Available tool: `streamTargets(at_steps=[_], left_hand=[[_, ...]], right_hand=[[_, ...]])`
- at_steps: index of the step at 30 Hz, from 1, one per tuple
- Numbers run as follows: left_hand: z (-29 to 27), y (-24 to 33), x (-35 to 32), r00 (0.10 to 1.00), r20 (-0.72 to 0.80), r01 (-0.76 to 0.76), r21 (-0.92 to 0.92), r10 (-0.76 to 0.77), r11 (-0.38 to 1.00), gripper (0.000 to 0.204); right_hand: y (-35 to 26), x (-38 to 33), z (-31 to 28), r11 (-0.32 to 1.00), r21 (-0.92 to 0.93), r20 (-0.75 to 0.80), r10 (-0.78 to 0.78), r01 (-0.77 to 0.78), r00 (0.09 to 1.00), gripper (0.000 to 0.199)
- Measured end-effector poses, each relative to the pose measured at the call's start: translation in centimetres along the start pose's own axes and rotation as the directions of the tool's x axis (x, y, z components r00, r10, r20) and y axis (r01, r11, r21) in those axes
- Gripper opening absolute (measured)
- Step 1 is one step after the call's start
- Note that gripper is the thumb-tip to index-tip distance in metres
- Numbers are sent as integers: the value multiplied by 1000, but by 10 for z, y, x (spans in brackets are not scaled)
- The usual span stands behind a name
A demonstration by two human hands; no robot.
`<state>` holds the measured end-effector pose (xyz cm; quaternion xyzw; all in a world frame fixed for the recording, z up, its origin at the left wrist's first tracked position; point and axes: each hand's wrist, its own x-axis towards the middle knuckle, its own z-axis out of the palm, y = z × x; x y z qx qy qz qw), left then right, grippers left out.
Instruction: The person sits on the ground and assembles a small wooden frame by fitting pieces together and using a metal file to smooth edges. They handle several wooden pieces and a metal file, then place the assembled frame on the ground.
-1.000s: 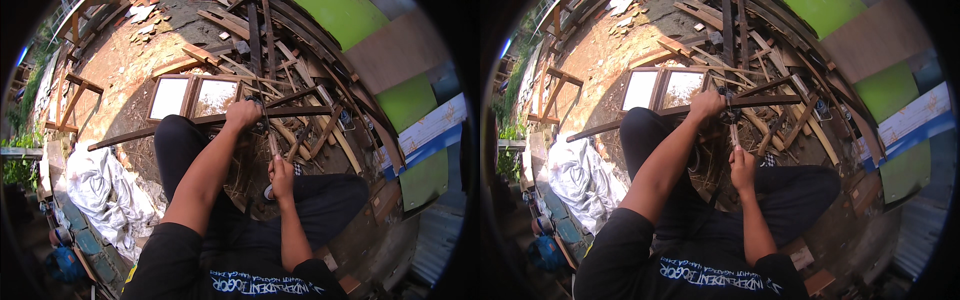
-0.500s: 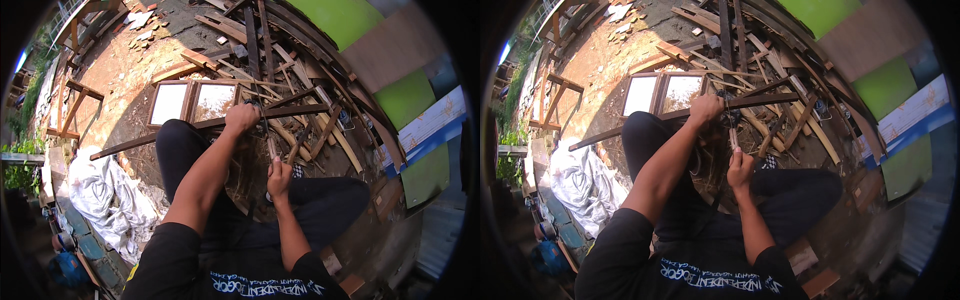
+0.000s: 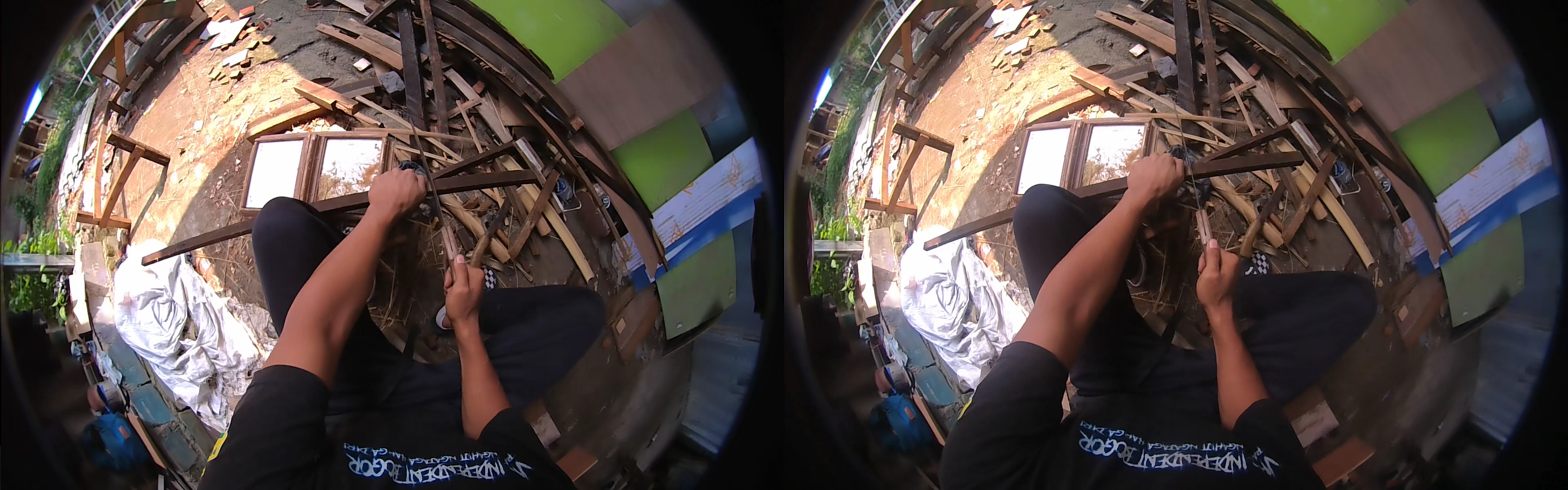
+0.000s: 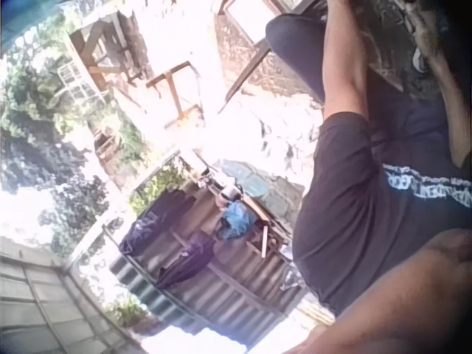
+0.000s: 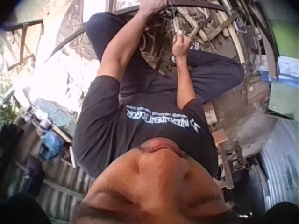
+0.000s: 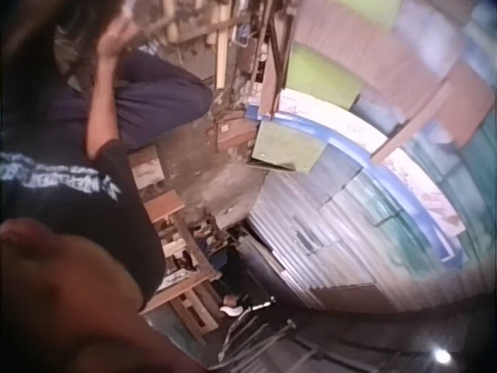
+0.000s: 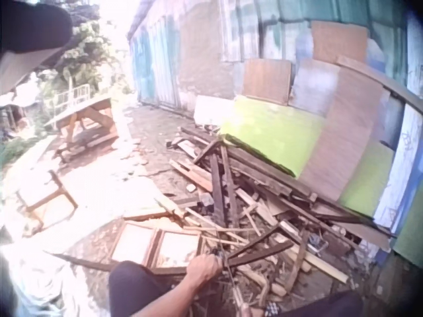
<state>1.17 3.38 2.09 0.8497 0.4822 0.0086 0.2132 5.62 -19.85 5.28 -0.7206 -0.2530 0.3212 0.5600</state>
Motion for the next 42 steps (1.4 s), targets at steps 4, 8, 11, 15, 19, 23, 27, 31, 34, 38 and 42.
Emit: streamTargets(at_steps=[4, 8, 11, 15, 19, 23, 27, 31, 34, 38, 42], left_hand=[[-19, -9, 0, 989, -118, 88, 22, -85, 996, 47], [-19, -1, 5, 997, -68, 32, -5, -33, 999, 47], [-8, -5, -2, 998, -56, 42, -8, -42, 999, 48], [-10, 2, 7, 999, -41, 32, -30, -33, 999, 48], [-9, -11, 2, 988, -140, 64, 40, -58, 997, 47], [-7, -11, -3, 995, -96, 39, 18, -37, 999, 46], [-5, -4, 0, 997, -72, -20, 20, 22, 1000, 47], [-9, -6, 0, 995, -85, 51, 34, -48, 998, 47], [-12, -6, 3, 994, -93, 62, 24, -59, 998, 47], [-10, -4, -5, 996, -74, 50, -12, -51, 999, 47], [-2, 0, 0, 999, -48, -19, -2, 19, 1000, 46]], right_hand=[[-26, -64, -32, 988, 26, 106, 150, -154, 983, 54], [-29, -122, -68, 982, -33, 63, 187, -186, 980, 55], [-11, -80, -33, 997, -75, 22, 5, -4, 1000, 57], [-7, -21, -10, 998, -64, 12, -1, 2, 1000, 57], [-20, -73, -44, 996, 6, 83, 89, -89, 993, 56], [-26, -124, -69, 982, -3, 66, 188, -188, 980, 54], [-4, -29, -22, 997, -60, 55, 42, -38, 998, 54], [-10, -14, -6, 997, -31, 53, 69, -68, 996, 58], [-21, -81, -39, 999, -25, 52, 46, -45, 998, 58], [-24, -119, -61, 978, 11, 61, 205, -206, 977, 57], [-7, -15, -10, 998, -57, 30, 30, -28, 999, 56]])
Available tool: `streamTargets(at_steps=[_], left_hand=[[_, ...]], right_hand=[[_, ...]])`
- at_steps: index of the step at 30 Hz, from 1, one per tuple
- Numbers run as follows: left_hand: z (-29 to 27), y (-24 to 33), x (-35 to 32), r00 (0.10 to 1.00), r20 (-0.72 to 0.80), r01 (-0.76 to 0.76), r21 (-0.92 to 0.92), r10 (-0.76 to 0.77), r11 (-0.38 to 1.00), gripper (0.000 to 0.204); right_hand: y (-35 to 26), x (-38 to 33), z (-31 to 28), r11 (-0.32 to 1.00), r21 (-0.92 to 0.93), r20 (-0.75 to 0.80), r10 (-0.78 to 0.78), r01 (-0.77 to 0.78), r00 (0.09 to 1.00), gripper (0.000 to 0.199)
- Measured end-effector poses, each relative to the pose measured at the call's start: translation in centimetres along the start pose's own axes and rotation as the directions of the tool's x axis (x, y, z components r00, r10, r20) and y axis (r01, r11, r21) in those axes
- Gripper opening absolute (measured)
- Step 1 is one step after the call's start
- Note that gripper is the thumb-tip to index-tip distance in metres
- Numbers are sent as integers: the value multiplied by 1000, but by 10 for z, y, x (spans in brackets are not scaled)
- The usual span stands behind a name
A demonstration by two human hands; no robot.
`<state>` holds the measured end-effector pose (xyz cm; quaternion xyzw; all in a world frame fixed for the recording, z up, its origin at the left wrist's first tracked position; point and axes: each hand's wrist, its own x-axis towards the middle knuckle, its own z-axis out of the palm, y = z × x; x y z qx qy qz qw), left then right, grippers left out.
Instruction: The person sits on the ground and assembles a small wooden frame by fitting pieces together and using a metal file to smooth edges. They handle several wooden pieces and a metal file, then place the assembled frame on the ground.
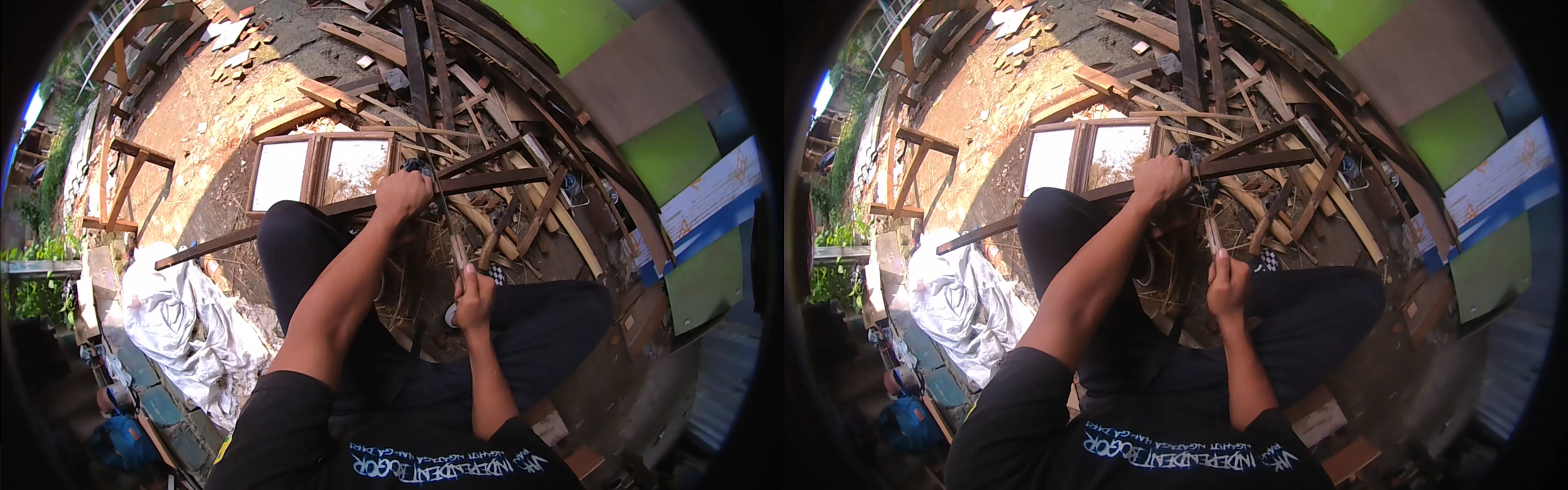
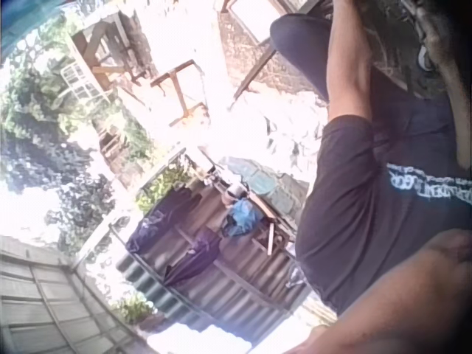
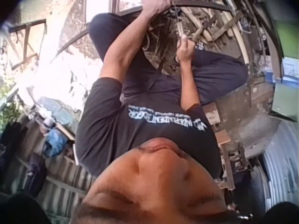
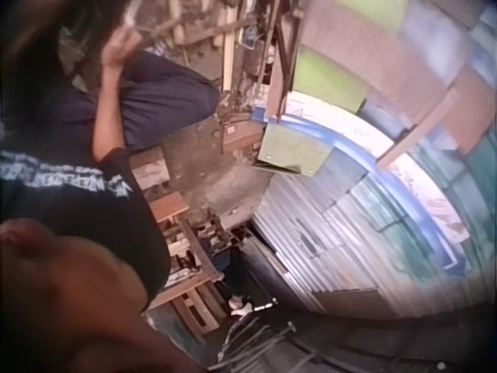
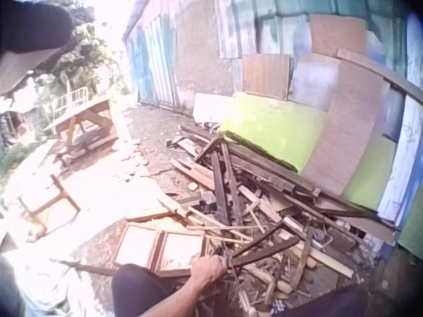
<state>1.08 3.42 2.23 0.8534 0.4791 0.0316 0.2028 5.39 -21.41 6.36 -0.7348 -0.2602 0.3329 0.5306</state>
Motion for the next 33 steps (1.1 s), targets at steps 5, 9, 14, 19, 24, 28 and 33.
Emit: streamTargets(at_steps=[5, 9, 14, 19, 24, 28, 33], left_hand=[[-8, -11, -5, 995, -53, 81, 16, -80, 997, 44], [-15, -1, 4, 995, -97, 35, 18, -34, 999, 42], [-2, -1, -10, 1000, 4, -8, 8, 8, 1000, 48], [-7, -9, -8, 1000, -13, -1, 30, 2, 1000, 49], [-7, -1, -10, 1000, -14, 12, 21, -12, 1000, 46], [-5, -1, -9, 997, -30, 70, 6, -70, 998, 47], [-7, -4, 0, 992, 90, 90, -6, -89, 996, 48]], right_hand=[[-11, -23, 3, 999, 3, 29, 37, -37, 999, 55], [-9, -125, -52, 987, 42, -4, 154, -154, 988, 54], [9, -19, 2, 999, -18, -17, -27, 27, 999, 59], [-1, 25, 19, 998, 48, 34, 28, -30, 999, 58], [29, 18, 20, 994, 94, 37, -51, 47, 998, 58], [40, 25, 12, 972, 227, 141, 26, -58, 990, 59], [39, 27, 2, 927, 335, 241, 89, -169, 967, 54]])
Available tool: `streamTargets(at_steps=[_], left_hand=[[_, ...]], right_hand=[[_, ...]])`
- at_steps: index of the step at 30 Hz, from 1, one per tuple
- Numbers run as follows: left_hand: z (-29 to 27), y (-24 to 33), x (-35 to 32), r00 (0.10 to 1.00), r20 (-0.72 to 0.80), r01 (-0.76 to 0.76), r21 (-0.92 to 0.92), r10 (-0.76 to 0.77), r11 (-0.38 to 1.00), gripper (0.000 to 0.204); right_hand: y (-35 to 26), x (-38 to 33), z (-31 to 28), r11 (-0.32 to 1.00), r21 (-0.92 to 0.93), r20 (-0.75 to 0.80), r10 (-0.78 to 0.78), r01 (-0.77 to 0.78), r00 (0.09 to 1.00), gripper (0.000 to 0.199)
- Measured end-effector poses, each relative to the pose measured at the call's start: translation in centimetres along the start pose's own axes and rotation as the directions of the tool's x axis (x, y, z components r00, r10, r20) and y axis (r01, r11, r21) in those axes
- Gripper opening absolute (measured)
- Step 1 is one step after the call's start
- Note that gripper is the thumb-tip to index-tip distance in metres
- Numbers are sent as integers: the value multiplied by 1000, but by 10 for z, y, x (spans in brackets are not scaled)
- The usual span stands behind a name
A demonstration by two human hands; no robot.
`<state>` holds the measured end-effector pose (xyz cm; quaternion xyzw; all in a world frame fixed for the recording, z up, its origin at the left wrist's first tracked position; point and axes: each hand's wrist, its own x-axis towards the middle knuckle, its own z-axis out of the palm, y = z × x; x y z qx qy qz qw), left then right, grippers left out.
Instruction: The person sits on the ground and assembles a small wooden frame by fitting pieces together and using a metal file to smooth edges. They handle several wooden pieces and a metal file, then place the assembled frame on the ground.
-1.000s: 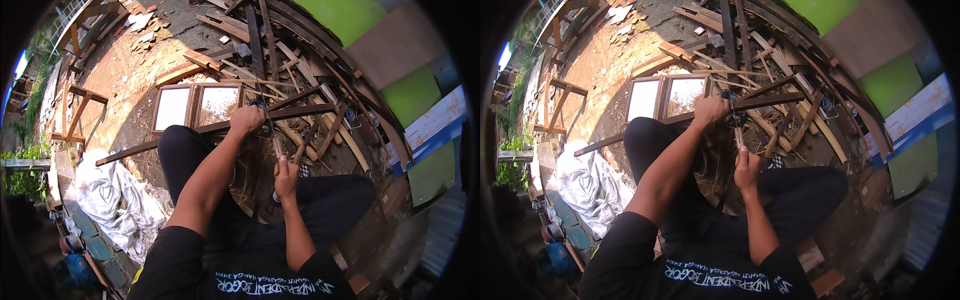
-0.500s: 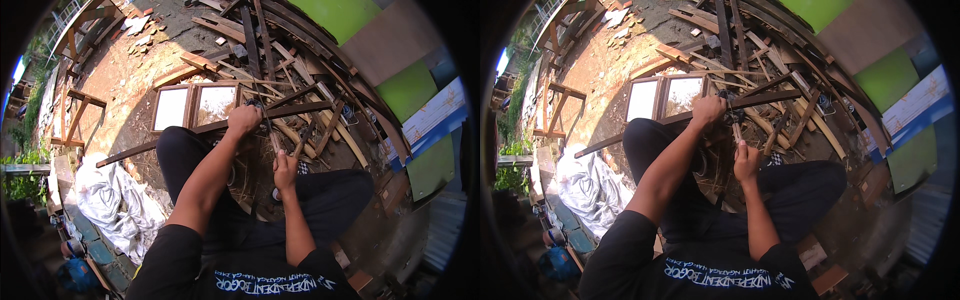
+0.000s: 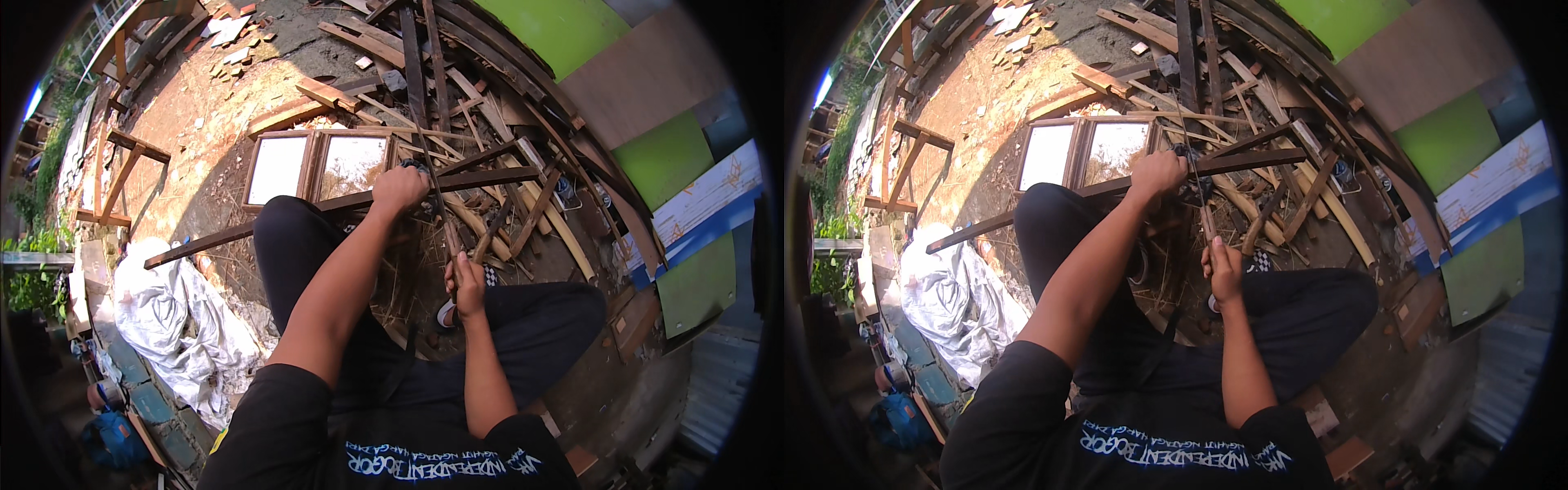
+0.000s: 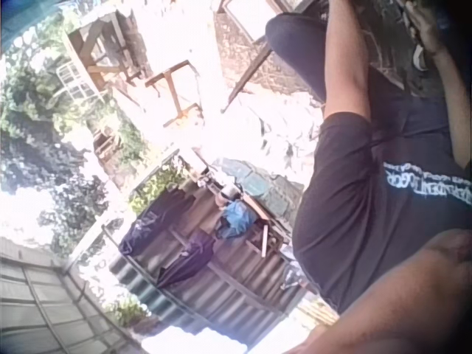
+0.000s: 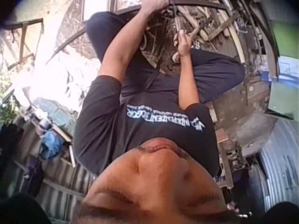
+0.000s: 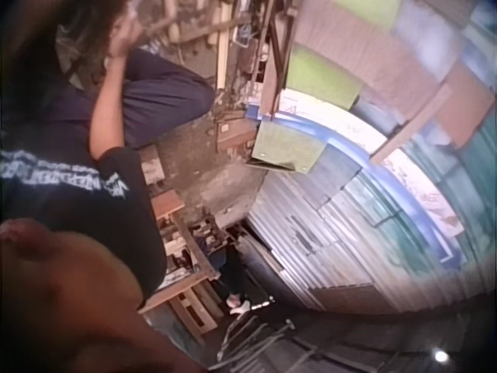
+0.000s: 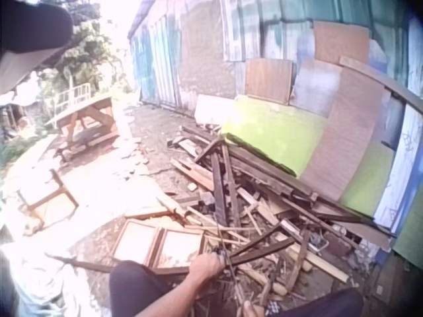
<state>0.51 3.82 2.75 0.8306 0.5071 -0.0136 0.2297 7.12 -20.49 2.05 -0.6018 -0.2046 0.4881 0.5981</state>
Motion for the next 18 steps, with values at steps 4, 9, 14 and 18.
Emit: streamTargets(at_steps=[4, 9, 14, 18], left_hand=[[-2, -4, 8, 997, 70, 20, -21, -19, 1000, 49], [-5, -5, 9, 996, 84, -18, -18, 20, 1000, 48], [-11, 5, 2, 998, 57, -13, -49, 15, 999, 48], [-8, 4, 5, 998, 67, -12, -44, 15, 999, 48]], right_hand=[[-3, 0, -1, 999, 51, 16, 14, -15, 1000, 51], [0, 2, 2, 998, 55, 1, -13, 13, 1000, 50], [-13, -8, 6, 999, -55, -54, -3, 0, 999, 46], [-31, -40, 19, 986, -168, -109, -1, -17, 994, 40]])
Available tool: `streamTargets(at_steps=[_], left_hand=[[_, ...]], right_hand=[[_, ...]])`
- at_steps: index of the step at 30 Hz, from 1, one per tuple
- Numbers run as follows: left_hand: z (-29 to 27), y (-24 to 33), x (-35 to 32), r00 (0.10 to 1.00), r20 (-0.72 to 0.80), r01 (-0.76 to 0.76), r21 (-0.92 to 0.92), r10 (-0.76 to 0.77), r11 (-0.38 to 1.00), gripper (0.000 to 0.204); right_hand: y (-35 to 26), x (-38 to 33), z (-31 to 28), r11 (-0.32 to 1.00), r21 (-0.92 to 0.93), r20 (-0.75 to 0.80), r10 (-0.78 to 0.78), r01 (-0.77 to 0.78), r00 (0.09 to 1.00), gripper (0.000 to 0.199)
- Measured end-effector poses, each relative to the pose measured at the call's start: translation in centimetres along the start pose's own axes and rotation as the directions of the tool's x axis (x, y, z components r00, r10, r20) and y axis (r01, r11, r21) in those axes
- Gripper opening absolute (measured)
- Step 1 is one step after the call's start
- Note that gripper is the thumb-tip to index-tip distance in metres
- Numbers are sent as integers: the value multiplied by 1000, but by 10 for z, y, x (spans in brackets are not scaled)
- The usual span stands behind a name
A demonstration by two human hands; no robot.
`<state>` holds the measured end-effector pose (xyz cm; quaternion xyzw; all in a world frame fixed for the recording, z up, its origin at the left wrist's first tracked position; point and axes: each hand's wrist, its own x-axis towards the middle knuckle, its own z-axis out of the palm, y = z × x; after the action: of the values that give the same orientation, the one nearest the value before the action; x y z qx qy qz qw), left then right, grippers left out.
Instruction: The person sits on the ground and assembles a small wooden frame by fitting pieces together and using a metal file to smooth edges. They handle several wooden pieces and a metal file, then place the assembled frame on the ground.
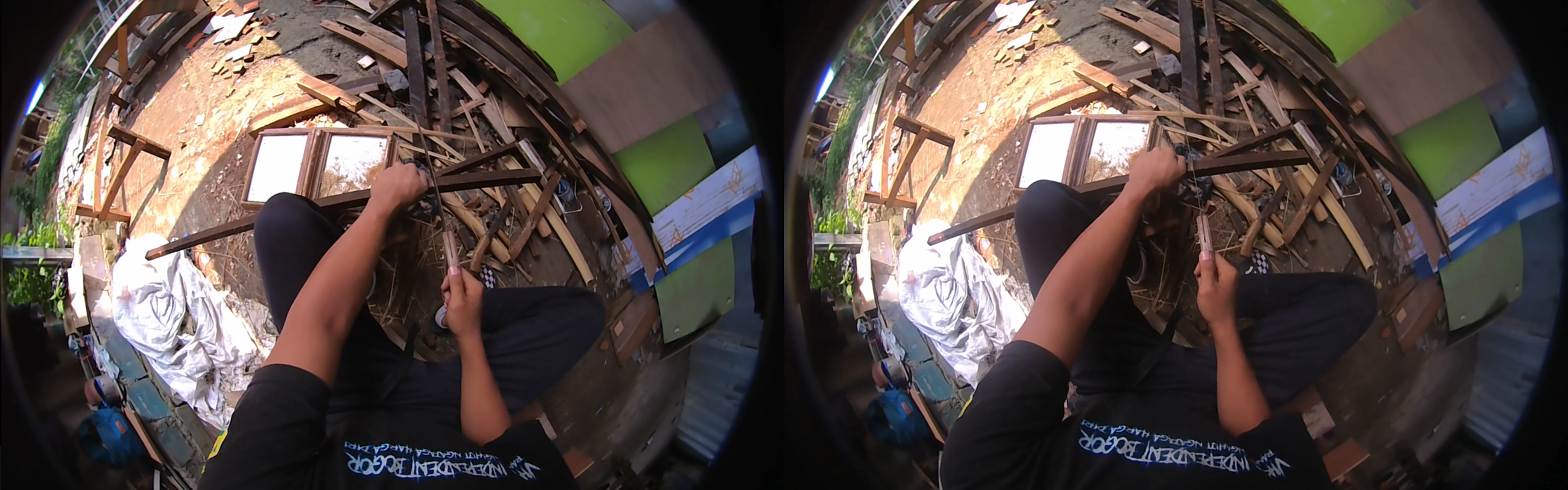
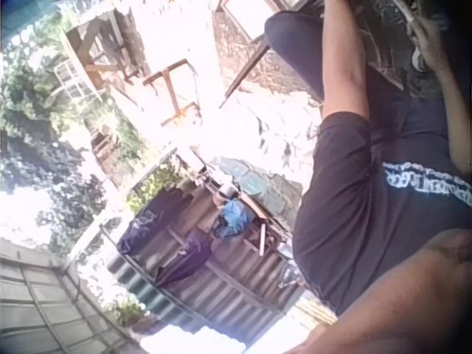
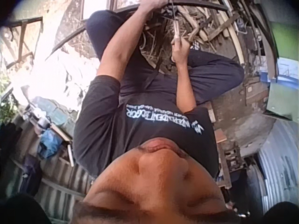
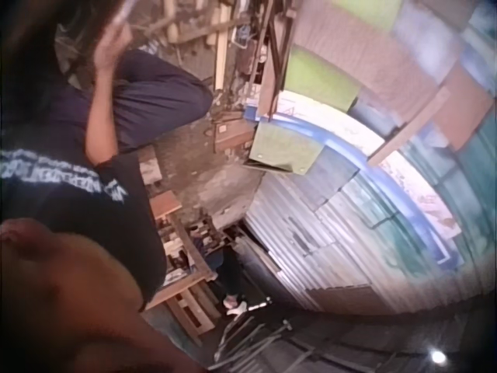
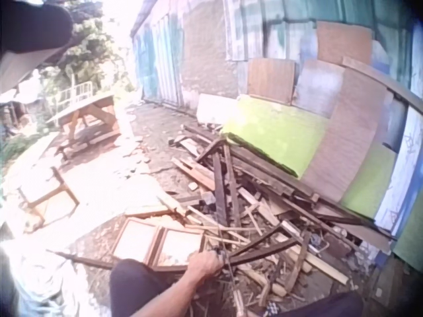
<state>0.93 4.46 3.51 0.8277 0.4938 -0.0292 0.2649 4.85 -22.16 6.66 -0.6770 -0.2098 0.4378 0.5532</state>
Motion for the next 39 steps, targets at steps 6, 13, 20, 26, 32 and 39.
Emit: streamTargets(at_steps=[6, 13, 20, 26, 32, 39], left_hand=[[-4, -7, 1, 999, 16, 28, -32, -28, 999, 50], [-5, -7, -4, 999, 23, 32, -23, -31, 999, 51], [-7, -4, -2, 998, -33, 57, -5, -57, 998, 52], [-8, -7, -3, 1000, 5, 27, -22, -26, 999, 52], [-1, -8, -4, 999, -4, 39, -6, -39, 999, 51], [4, -13, 0, 1000, 5, -7, 7, 7, 1000, 49]], right_hand=[[-2, -87, -26, 964, -216, -93, -177, 154, 980, 27], [3, -8, 5, 938, -302, -103, -211, 171, 972, 31], [-17, -77, -20, 971, -226, -100, -106, 81, 989, 27], [-15, -46, -10, 975, -204, -107, -110, 86, 988, 30], [-20, -27, 5, 960, -259, -125, -139, 103, 982, 31], [-16, -72, -18, 978, -202, -110, -73, 50, 991, 27]])
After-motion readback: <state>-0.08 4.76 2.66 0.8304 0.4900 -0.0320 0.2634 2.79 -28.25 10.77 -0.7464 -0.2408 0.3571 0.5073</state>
